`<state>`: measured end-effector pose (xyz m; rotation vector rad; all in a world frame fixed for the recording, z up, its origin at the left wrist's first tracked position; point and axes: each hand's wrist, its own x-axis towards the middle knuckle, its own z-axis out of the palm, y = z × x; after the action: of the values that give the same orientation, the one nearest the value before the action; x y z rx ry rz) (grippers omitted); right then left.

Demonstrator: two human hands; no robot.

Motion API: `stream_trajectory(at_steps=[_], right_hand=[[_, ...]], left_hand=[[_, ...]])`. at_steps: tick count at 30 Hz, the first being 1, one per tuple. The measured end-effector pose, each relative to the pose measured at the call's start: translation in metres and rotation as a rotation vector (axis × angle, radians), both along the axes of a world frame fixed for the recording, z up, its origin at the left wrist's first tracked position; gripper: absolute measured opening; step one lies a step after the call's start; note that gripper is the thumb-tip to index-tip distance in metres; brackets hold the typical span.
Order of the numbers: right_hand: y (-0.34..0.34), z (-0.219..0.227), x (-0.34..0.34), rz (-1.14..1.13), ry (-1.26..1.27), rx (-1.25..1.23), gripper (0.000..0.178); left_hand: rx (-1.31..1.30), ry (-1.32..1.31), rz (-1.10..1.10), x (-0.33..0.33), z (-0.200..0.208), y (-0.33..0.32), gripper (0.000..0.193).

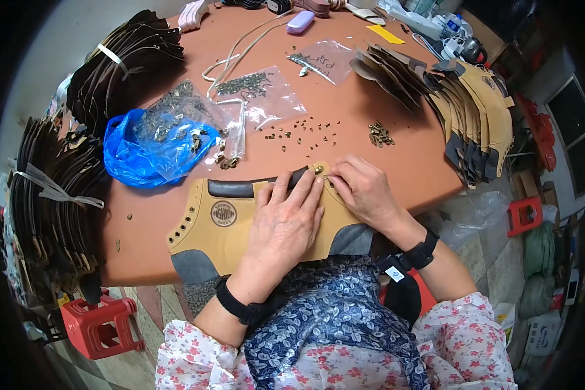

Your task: The recorder manually inserts metal eyelets into pre-punched holes on shoe upper components at a manufacturing workstation.

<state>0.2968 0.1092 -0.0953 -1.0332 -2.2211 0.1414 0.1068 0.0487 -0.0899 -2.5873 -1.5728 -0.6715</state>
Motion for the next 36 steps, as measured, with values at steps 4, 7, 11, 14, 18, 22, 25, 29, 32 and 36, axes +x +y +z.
stream_trajectory(at_steps=[4,7,11,14,18,22,25,29,32,36], right_hand=[[0.002,-0.003,-0.003,-0.012,-0.016,0.062,0.009],[0.002,0.0,-0.004,0.018,-0.017,0.051,0.01],[0.003,-0.002,-0.004,0.037,-0.001,0.073,0.01],[0.003,-0.003,-0.003,0.062,0.041,0.063,0.008],[-0.001,-0.002,0.001,0.074,0.091,-0.012,0.008],[-0.004,-0.001,0.002,0.079,0.126,-0.074,0.009],[-0.005,-0.001,0.003,0.083,0.121,-0.087,0.01],[-0.004,0.001,0.004,0.107,0.071,-0.098,0.012],[-0.002,0.003,0.005,0.114,0.046,-0.11,0.013],[-0.004,0.007,0.009,0.078,0.162,-0.227,0.014]], left_hand=[[0.001,0.004,0.003,0.001,0.0,0.001,0.046],[-0.005,-0.008,0.002,0.0,0.002,0.001,0.046],[-0.005,-0.001,0.004,0.0,0.0,0.001,0.046],[-0.007,0.0,0.004,0.0,0.0,0.001,0.046],[-0.001,0.001,0.005,0.001,0.001,0.001,0.045],[-0.009,-0.003,0.005,0.001,0.001,0.001,0.045],[-0.008,0.0,0.006,0.001,0.001,0.0,0.044],[-0.01,0.0,0.007,0.001,0.0,0.0,0.044],[-0.001,-0.004,0.01,0.001,0.0,0.001,0.044],[-0.002,-0.005,0.009,0.001,0.001,0.001,0.045]])
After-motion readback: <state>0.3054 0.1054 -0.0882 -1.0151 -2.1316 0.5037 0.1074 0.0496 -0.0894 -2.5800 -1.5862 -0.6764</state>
